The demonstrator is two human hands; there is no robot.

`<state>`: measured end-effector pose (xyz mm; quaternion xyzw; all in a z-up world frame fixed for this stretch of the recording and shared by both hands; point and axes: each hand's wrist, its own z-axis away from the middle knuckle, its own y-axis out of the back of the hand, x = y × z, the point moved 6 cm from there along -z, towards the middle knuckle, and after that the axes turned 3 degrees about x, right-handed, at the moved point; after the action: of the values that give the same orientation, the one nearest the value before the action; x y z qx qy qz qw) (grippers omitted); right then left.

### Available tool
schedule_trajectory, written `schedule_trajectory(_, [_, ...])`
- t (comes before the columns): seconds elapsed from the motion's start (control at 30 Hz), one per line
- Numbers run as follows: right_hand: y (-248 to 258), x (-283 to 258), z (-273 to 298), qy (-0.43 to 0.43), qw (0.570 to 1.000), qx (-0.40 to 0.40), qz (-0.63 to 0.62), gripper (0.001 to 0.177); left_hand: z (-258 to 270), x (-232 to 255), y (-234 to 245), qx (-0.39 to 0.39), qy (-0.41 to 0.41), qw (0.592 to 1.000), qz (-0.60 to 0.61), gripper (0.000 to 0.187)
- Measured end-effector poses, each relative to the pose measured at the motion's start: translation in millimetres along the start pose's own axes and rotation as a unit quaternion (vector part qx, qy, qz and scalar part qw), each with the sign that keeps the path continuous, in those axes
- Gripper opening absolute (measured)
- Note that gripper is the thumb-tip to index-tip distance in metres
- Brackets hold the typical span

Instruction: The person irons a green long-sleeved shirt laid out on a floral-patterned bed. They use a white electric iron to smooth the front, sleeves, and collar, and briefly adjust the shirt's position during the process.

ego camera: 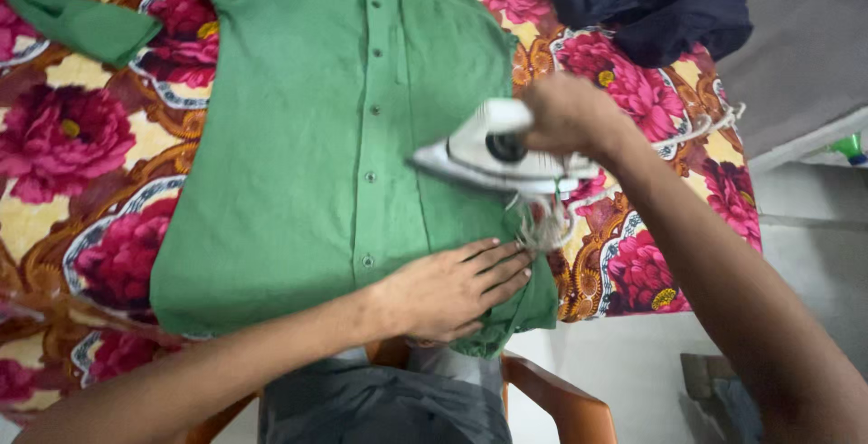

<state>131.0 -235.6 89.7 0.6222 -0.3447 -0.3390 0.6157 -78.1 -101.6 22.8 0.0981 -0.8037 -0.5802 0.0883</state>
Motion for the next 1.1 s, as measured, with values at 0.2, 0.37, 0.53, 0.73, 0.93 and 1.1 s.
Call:
schedule_trajectory(0.2, [17.3,-29.7,37.5,-0.073,0.994,0.070,0.025,0.022,-2.4,-0.7,-4.8,-0.006,-0.002,1.000,0.007,0.097])
schedule_trajectory(0.37, [12.5,-5.4,-16.9,-0.147,0.982,0.094,0.066,0.024,0.8,-4.0,-2.8,0.004,-0.004,0.999,0.035,0.108])
schedule_trajectory(0.53, [4.3,31.8,-76.3,-0.206,0.963,0.162,0.065,0.034,2.4,-4.2,-5.0,0.006,-0.009,0.999,0.033,0.111])
schedule_trajectory(0.73, [-6.9,56.3,-92.5,-0.207,0.974,0.087,0.031,0.044,6.1,-4.9,-5.3,0.028,-0.029,0.999,0.019,0.101])
schedule_trajectory(0.93, [-4.6,25.2,-11.8,-0.225,0.945,-0.133,-0.196,0.045,12.1,-42.1,12.8,0.099,0.019,0.994,0.044,0.086])
schedule_trajectory(1.1, [18.0,-4.3,9.2,-0.119,0.979,0.068,-0.151,0.038,28.4,-122.6,29.6,0.142,0.100,0.985,0.002,0.054])
